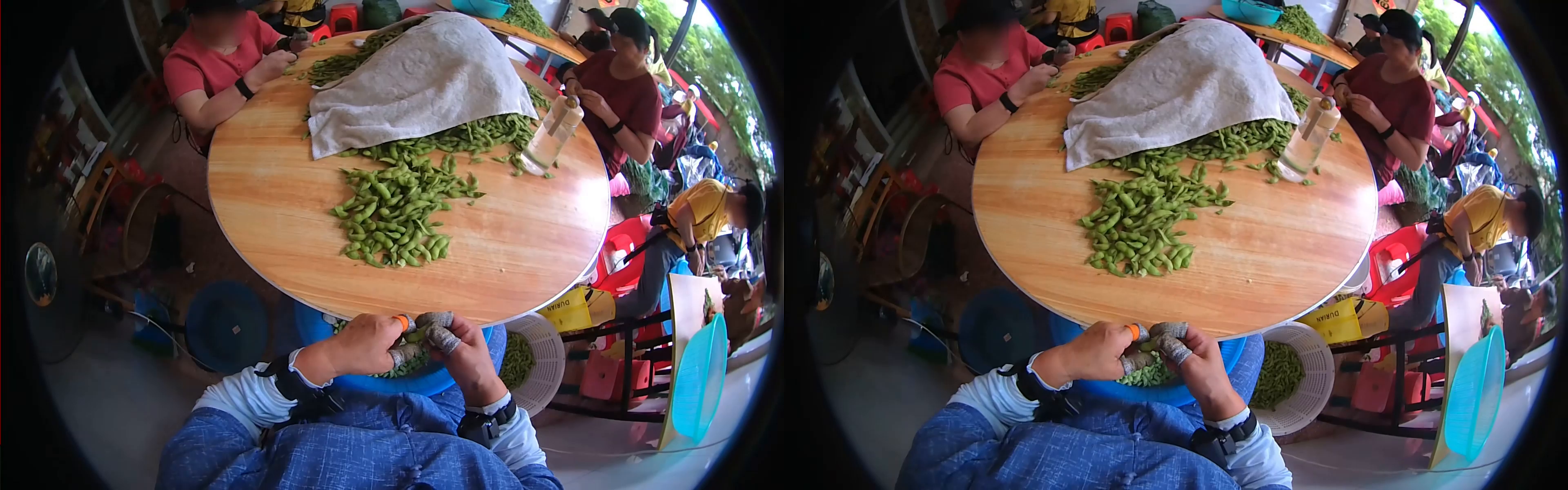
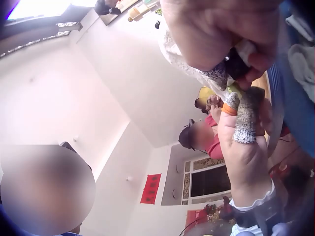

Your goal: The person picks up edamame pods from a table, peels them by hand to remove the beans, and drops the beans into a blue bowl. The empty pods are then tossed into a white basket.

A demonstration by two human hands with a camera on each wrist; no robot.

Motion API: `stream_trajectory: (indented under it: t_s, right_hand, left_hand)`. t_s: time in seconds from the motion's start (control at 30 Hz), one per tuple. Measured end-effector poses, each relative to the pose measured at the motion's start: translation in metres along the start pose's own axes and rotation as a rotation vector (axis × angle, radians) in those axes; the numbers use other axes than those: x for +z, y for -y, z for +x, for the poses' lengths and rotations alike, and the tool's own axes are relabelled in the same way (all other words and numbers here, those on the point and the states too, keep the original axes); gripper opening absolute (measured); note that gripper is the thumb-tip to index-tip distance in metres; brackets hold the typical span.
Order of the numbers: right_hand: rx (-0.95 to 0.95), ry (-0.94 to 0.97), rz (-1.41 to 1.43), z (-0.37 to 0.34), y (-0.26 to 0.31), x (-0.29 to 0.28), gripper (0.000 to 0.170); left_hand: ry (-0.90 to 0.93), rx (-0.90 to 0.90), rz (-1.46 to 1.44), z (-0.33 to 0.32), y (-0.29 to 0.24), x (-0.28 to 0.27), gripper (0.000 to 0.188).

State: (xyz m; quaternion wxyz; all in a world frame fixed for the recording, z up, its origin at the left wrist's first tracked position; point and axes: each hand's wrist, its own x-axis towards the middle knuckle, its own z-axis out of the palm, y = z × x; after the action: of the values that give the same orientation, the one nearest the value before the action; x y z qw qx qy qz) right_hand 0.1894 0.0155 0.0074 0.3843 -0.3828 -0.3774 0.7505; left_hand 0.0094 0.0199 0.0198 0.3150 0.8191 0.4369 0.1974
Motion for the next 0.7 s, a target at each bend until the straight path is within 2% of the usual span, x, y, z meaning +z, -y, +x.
stream_trajectory:
  t_s: [0.13,0.23,0.33,0.53,0.7]
  right_hand:
    - [-0.014,-0.076,-0.073,-0.002,0.009,0.007,0.018]
    - [-0.039,0.035,-0.123,-0.005,0.008,-0.004,0.018]
    - [0.025,-0.042,-0.146,-0.006,0.01,0.002,0.02]
    - [0.03,0.003,-0.185,-0.004,0.006,-0.001,0.02]
    - [0.009,-0.006,-0.191,-0.004,0.005,0.002,0.013]
  left_hand:
    - [-0.054,-0.055,0.085,-0.003,0.001,0.0,0.024]
    - [-0.134,0.033,0.146,-0.004,0.0,-0.003,0.02]
    - [-0.055,0.006,0.163,-0.004,-0.004,-0.008,0.021]
    - [-0.028,0.118,0.239,-0.005,0.006,-0.006,0.021]
    - [-0.012,0.149,0.271,-0.006,0.007,-0.006,0.019]
